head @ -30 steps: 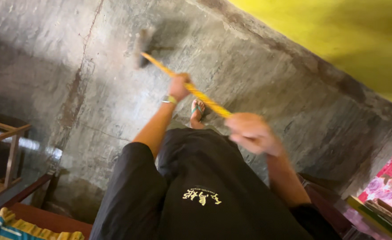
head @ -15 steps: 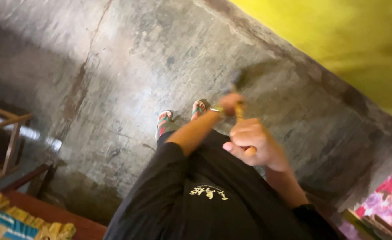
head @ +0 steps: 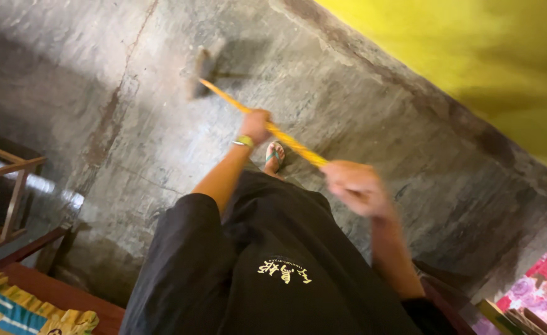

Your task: The person sweeps the concrete floor using a broom, moving it along the space between the bed and the furniture.

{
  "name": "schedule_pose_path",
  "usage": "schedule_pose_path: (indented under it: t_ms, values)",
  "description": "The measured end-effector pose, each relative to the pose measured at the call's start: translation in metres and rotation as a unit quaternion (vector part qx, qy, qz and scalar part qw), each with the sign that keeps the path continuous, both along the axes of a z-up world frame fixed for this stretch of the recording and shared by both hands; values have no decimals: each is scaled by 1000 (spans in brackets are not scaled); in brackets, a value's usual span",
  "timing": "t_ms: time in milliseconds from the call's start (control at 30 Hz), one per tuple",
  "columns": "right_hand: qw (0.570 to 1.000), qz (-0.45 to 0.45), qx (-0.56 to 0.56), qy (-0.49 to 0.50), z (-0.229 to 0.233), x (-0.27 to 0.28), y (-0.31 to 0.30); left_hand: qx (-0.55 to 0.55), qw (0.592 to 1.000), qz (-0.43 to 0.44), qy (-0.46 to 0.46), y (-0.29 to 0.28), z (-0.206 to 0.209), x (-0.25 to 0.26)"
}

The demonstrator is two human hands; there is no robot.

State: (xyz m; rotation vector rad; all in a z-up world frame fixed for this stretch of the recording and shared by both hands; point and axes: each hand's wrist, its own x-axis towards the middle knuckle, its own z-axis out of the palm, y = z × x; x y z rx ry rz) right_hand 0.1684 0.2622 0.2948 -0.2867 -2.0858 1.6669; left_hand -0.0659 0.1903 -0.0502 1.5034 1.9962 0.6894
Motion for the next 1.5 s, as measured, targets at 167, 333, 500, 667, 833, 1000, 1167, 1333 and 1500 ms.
schedule_pose_path:
  t_ms: [167, 333, 500, 667, 833, 1000, 1167, 1333, 1500]
  values:
    - [991, -128, -28, 29, 92, 62, 2, -67, 982, -177, -25, 57, 61, 167]
    - [972, -9, 180, -151, 88, 18, 16, 62, 959, -216, -171, 92, 57, 249]
    - [989, 22, 137, -47, 66, -26, 10, -40, 956, -206, -204, 90, 18, 193]
    - [989, 97, 93, 67, 21, -65, 9, -111, 984, -102, -98, 44, -26, 24]
    - [994, 64, 36, 79, -22, -92, 10, -28, 998, 13, 48, 22, -21, -72]
    - [1000, 2, 8, -7, -23, -67, 56, 13, 994, 64, 90, 71, 3, -71]
    - [981, -174, 53, -69, 71, -23, 96, 319, 944, -1, 81, 142, 66, 21]
    - [969, -142, 195, -47, 110, -91, 129, 153, 957, -199, -147, 226, 99, 90]
    - [977, 26, 184, -101, 60, -194, 153, 118, 948, -207, -210, 255, 50, 39]
